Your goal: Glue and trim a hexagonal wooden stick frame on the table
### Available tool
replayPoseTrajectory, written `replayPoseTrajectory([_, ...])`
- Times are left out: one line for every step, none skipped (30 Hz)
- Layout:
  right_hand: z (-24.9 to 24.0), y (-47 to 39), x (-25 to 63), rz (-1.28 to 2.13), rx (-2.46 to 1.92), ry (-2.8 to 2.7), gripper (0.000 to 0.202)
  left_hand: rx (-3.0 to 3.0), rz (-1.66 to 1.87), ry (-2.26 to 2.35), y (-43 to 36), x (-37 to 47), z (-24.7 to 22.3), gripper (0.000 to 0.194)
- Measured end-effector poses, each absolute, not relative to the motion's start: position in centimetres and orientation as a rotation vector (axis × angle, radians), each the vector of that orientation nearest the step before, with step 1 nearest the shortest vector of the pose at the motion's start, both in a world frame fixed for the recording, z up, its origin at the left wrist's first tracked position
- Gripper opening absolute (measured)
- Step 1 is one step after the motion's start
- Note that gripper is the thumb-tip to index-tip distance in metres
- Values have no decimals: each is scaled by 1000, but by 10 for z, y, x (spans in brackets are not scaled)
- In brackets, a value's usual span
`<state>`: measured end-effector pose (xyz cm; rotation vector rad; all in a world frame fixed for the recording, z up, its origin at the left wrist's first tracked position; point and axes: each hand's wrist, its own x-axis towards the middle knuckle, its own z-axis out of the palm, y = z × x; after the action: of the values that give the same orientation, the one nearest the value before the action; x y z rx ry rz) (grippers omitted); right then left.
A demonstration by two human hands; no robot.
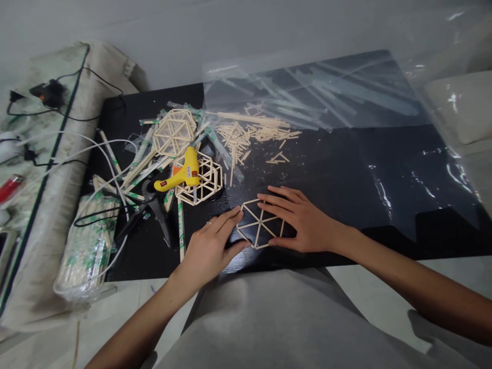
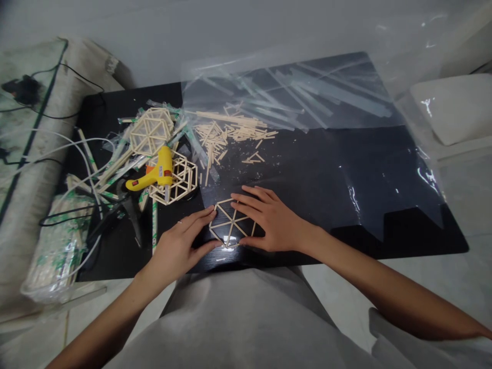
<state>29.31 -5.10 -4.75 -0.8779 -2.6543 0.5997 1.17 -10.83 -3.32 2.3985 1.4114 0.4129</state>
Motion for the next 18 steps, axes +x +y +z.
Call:
replayPoseTrajectory([-47, -51, 293, 601, -875, -2652, 79, 2395, 406, 1412, -108, 12, -33, 55])
replayPoseTrajectory([-47, -51, 293, 606, -873, -2650, 79, 2392, 398, 1411, -108, 12, -32, 54])
replayPoseTrajectory([-47, -51, 293, 611, -874, -2649, 79, 2387, 389, 1412, -108, 12, -31, 54])
replayPoseTrajectory([-47, -51, 293, 618, -875, -2648, 79, 2383, 379, 1415, -109, 12, -31, 54])
replayPoseTrajectory([-47, -51, 293, 623, -877, -2645, 79, 2379, 368, 1419, -109, 13, -30, 54])
replayPoseTrajectory([-47, -51, 293, 629, -878, -2642, 79, 2377, 358, 1425, -110, 14, -29, 55])
replayPoseTrajectory([-48, -51, 293, 634, -879, -2638, 80, 2379, 350, 1431, -110, 15, -29, 56])
replayPoseTrajectory([-48, -51, 293, 636, -879, -2635, 80, 2383, 342, 1441, -111, 16, -29, 58])
replayPoseTrajectory([-48, -50, 293, 636, -879, -2634, 81, 2391, 336, 1451, -112, 17, -29, 59])
replayPoseTrajectory([-49, -50, 293, 636, -880, -2635, 81, 2402, 334, 1460, -113, 19, -30, 61])
replayPoseTrajectory([-49, -50, 293, 634, -881, -2637, 81, 2412, 337, 1471, -113, 20, -30, 63])
replayPoseTrajectory([-49, -50, 293, 633, -880, -2638, 81, 2420, 342, 1478, -114, 20, -31, 64])
replayPoseTrajectory([-49, -50, 294, 633, -879, -2638, 82, 2426, 346, 1483, -114, 21, -32, 65])
replayPoseTrajectory([-49, -50, 294, 633, -878, -2637, 84, 2427, 348, 1484, -114, 21, -33, 66])
replayPoseTrajectory([-49, -50, 294, 634, -878, -2636, 85, 2424, 349, 1483, -114, 21, -33, 67])
replayPoseTrajectory([-49, -50, 294, 633, -878, -2634, 86, 2417, 345, 1484, -113, 22, -33, 68])
replayPoseTrajectory([-49, -50, 294, 633, -879, -2633, 87, 2408, 337, 1485, -113, 22, -33, 71])
replayPoseTrajectory([-49, -50, 293, 633, -881, -2634, 87, 2401, 327, 1486, -113, 22, -33, 74])
